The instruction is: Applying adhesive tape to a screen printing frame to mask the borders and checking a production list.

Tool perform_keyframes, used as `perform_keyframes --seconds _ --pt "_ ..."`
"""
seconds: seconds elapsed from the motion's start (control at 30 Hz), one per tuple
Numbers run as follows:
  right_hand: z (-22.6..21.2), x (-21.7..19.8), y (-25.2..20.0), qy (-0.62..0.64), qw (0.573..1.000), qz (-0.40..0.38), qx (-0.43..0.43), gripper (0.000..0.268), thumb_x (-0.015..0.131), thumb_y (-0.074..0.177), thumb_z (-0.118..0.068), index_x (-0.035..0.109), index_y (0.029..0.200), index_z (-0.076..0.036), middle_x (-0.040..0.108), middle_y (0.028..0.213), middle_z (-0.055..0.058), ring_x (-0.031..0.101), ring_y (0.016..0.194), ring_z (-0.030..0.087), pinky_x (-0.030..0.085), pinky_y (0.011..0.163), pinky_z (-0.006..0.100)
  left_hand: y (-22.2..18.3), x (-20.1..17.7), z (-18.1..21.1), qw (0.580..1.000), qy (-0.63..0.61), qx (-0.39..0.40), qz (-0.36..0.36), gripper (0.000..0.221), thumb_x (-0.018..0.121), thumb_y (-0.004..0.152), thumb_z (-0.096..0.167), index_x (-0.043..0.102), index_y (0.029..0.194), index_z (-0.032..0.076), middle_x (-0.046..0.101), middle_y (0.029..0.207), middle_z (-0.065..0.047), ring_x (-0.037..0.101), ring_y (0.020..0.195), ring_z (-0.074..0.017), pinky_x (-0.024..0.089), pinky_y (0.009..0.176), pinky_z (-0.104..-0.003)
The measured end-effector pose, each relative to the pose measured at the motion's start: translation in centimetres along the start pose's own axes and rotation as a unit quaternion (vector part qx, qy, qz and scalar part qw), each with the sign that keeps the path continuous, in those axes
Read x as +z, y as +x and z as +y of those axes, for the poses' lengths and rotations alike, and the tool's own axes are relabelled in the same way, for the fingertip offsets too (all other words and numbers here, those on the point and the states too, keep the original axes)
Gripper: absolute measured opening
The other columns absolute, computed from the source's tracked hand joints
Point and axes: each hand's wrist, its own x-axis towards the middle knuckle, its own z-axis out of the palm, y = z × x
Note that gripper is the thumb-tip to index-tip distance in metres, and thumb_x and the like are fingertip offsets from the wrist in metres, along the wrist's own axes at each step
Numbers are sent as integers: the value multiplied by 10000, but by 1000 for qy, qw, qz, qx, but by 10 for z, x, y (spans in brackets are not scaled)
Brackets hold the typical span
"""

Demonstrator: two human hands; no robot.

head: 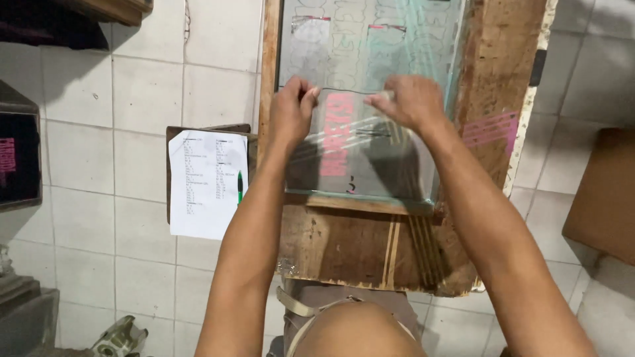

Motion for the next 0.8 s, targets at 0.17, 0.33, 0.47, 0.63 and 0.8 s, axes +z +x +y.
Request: perform_keyframes --seconds 0.17,0.33,0.47,0.63,0.8 --pt "18 -21 33 -56 998 -30 11 490 438 1071 -477 636 1312 -98 723 973 220 650 887 476 474 627 586 45 20 -17 1000 -9 -14 11 187 661 938 311 669 866 139 754 762 10 673 710 -162 496 685 -343" --pt "19 -9 5 -39 998 -4 -41 337 559 1067 -332 592 1322 -115 639 734 98 625 700 328 477 593 490 18 11 -11 1000 -2 11 10 230 618 979 316 598 842 132 694 721 1 616 670 -179 464 640 -363" --pt "2 -20 -33 -189 960 145 -150 147 713 1056 -282 629 1020 -167 556 580 -3 564 494 178 510 479 367 -22 -34 43 1000 4 24 -2 209 564 1013 256 618 866 117 670 724 13 593 652 -165 443 614 -358" --pt "-123 -109 -163 -159 920 222 -281 76 635 1032 -148 668 1025 -80 698 774 56 610 573 231 514 537 390 -140 -118 106 968 -35 242 48 164 589 1026 177 590 902 69 618 821 -35 566 748 -212 441 713 -350" --pt "-217 -154 -339 -140 869 297 -370 147 727 936 -27 707 1080 -43 739 746 96 577 503 157 429 475 356 -301 -227 132 883 -9 466 63 191 787 887 185 667 1001 88 712 984 -67 709 903 -218 530 1014 -466"
